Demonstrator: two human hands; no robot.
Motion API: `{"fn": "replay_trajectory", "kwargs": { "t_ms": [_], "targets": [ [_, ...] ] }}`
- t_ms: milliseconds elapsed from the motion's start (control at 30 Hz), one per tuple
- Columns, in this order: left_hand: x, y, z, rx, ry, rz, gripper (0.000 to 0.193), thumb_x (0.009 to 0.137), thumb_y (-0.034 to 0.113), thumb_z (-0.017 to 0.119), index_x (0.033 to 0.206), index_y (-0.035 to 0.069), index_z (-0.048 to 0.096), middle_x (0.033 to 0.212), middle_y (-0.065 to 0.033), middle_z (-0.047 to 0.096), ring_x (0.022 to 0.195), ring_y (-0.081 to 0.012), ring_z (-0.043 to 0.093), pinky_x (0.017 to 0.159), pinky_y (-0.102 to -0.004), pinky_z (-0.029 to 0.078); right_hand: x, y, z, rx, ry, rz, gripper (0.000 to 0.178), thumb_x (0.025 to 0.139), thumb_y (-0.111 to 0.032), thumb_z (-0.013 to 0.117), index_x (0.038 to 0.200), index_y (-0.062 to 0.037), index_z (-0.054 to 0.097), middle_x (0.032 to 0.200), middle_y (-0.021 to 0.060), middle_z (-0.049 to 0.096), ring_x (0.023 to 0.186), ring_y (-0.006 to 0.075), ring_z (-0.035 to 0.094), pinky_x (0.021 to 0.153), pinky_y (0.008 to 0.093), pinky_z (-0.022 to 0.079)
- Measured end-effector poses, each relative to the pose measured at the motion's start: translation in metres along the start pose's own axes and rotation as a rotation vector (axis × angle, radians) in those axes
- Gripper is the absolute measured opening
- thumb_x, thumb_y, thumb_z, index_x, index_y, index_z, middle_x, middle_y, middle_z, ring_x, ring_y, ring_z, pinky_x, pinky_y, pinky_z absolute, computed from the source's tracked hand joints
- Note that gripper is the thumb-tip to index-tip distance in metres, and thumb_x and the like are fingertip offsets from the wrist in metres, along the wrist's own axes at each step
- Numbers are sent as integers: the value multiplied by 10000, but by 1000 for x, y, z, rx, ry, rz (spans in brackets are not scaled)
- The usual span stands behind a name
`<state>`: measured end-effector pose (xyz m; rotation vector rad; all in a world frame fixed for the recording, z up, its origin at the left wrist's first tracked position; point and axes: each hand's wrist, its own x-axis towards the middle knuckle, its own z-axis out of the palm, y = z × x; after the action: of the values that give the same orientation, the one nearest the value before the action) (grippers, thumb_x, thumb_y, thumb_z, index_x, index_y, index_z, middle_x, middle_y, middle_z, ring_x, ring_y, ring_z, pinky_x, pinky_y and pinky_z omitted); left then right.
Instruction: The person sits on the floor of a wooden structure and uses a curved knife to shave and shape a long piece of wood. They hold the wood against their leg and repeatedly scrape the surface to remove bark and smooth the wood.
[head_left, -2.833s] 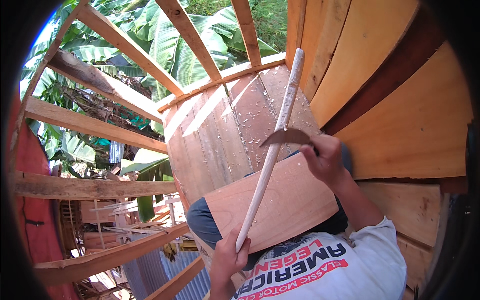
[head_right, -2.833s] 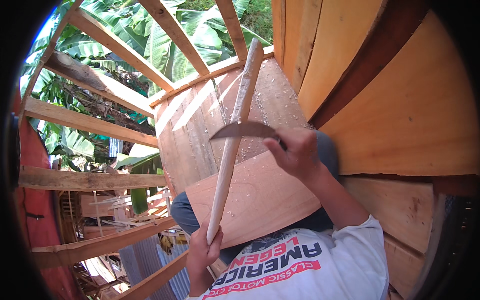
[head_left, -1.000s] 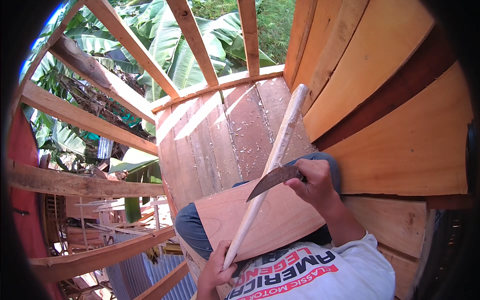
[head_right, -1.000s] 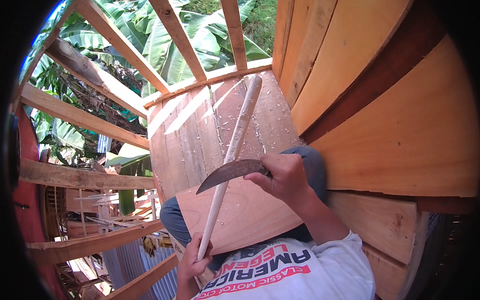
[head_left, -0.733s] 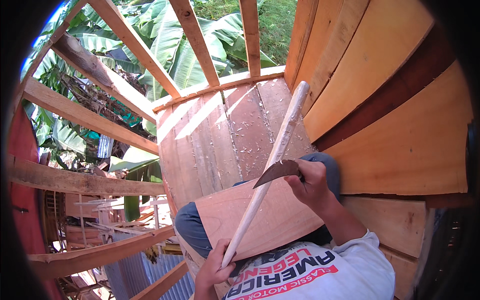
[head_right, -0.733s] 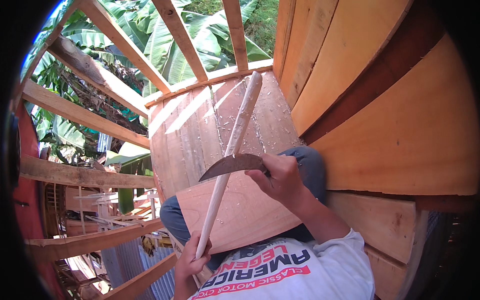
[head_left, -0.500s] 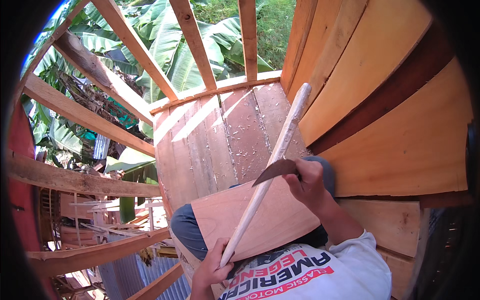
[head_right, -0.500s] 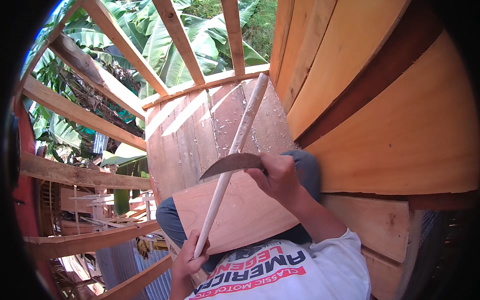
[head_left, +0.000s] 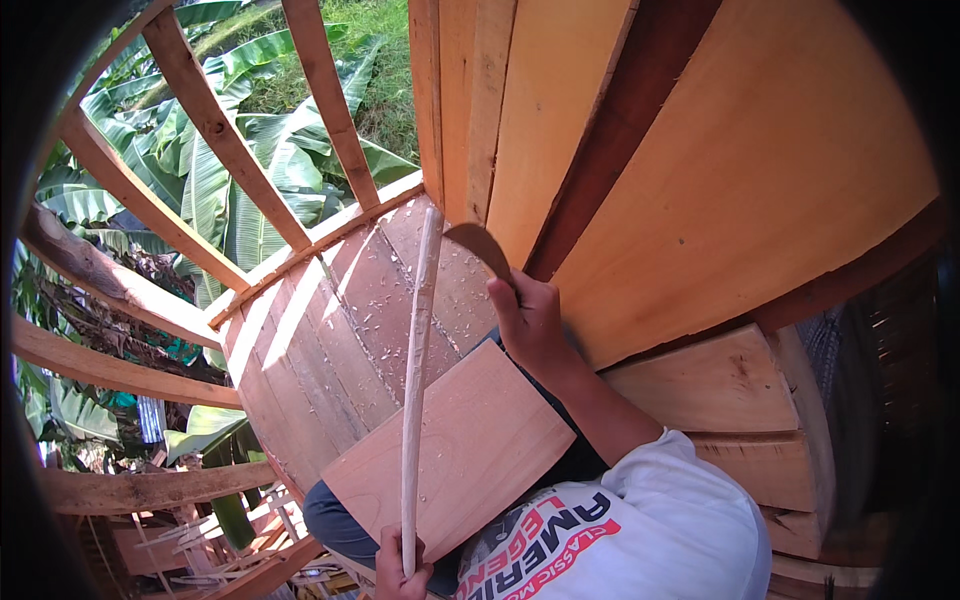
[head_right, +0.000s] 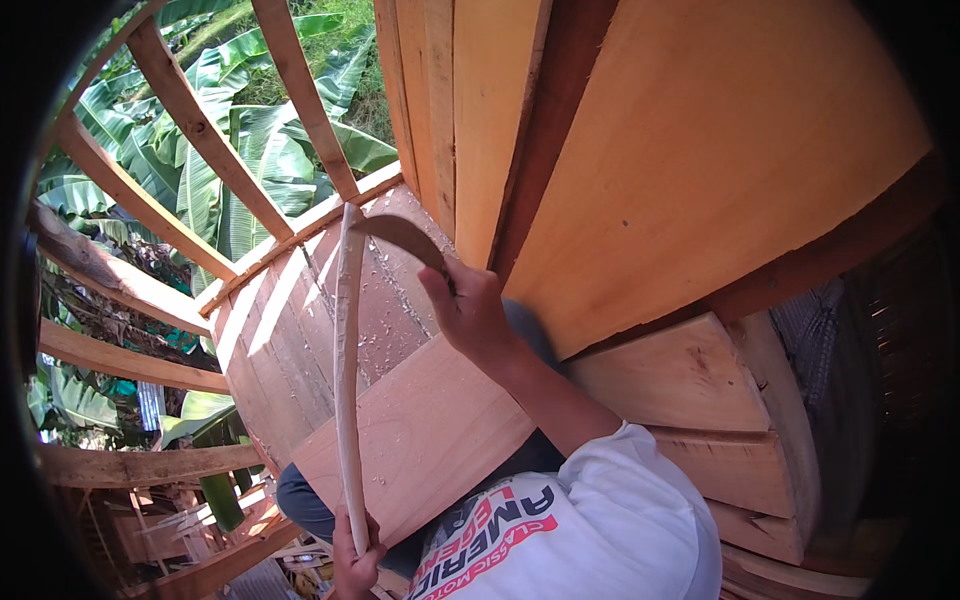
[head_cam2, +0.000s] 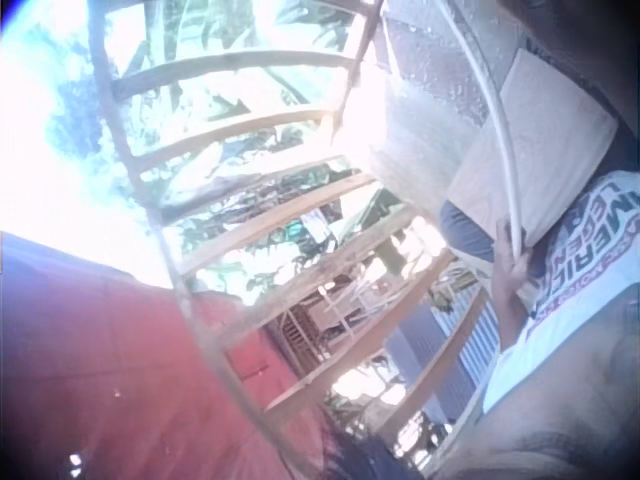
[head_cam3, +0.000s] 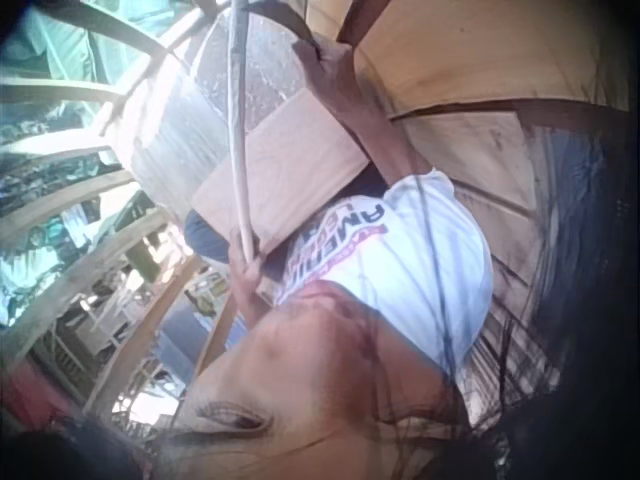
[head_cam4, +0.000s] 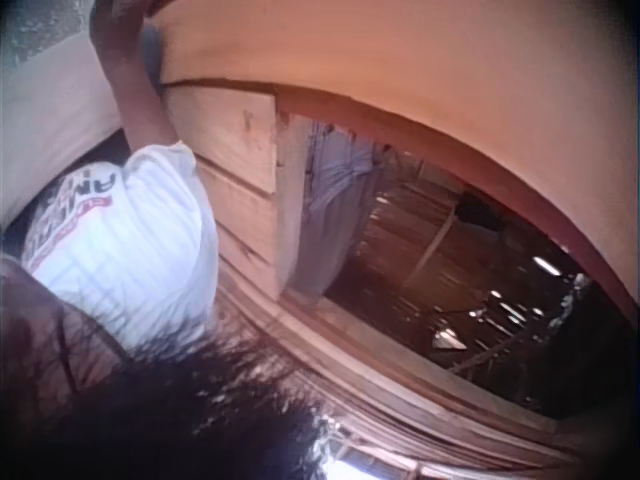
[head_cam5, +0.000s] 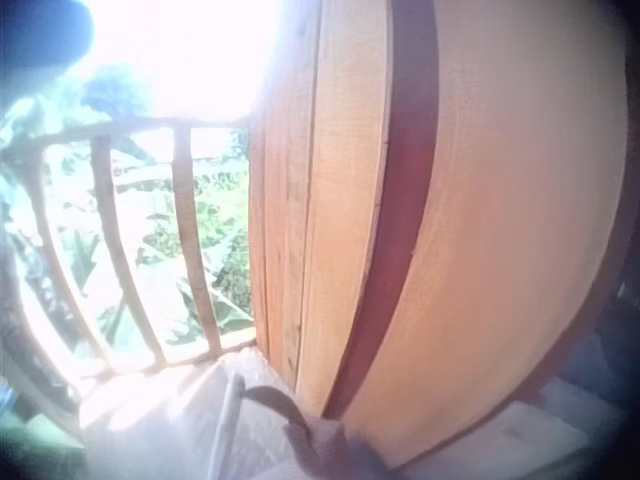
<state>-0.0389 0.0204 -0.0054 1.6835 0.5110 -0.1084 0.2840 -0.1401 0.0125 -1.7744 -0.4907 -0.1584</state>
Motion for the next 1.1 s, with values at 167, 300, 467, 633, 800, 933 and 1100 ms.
{"fn": "replay_trajectory", "kwargs": {
  "t_ms": [167, 300, 467, 633, 800, 933, 1100],
  "targets": [
    [-1, -37, 6, -25, -12, 115, 426, 723, 138, 572, 1119, 38, 453, 835, -30, 476, 675, -144, 450, 587, -288, 402, -50, 6, 11, -140, -267, -294, 403, 903, -395, 628, 770, -15, 611, 537, 135, 534, 493, 302, 586, 458, 377, 442],
    [18, -32, 19, -89, 22, 49, 461, 732, 132, 580, 1161, 40, 437, 879, -38, 475, 710, -127, 471, 590, -251, 410, -49, 18, -11, 78, -185, 158, 498, 938, -440, 572, 754, 20, 622, 486, 106, 461, 449, 120, 473, 439, 334, 369],
    [61, 11, 46, -64, 172, 187, 409, 665, -24, 588, 1040, 39, 436, 756, -22, 452, 637, -106, 460, 568, -227, 384, -53, 32, -8, 104, -281, 177, 501, 954, -436, 555, 709, 1, 557, 503, 10, 387, 509, 43, 365, 435, 282, 312],
    [73, 28, 46, 6, 271, 267, 442, 749, 88, 722, 1074, 15, 432, 719, -106, 556, 620, -170, 563, 584, -290, 449, -62, 6, 19, 581, -458, 481, 505, 948, -496, 518, 688, -70, 437, 521, 7, 432, 391, 79, 422, 363, 216, 319],
    [66, 19, 51, -102, 288, 250, 504, 709, 114, 662, 1127, -15, 412, 730, -215, 583, 678, -390, 612, 602, -411, 471, -88, 23, 24, 257, -479, -39, 590, 921, -609, 467, 663, -82, 402, 511, -23, 367, 387, 65, 365, 364, 204, 259],
    [36, 7, 41, -55, 287, 281, 532, 674, 94, 618, 1151, 3, 400, 707, -230, 567, 692, -438, 587, 616, -463, 449, -69, 32, 25, 35, -386, -130, 609, 973, -532, 432, 621, -35, 425, 468, -9, 375, 416, 74, 354, 419, 244, 223],
    [17, 5, 37, 22, 135, 131, 593, 661, 71, 629, 1206, 25, 400, 782, -238, 575, 804, -431, 598, 682, -469, 456, -32, 35, 35, -13, -399, -92, 601, 974, -531, 433, 622, -44, 424, 478, -13, 372, 428, 73, 353, 421, 245, 222]
  ]
}}
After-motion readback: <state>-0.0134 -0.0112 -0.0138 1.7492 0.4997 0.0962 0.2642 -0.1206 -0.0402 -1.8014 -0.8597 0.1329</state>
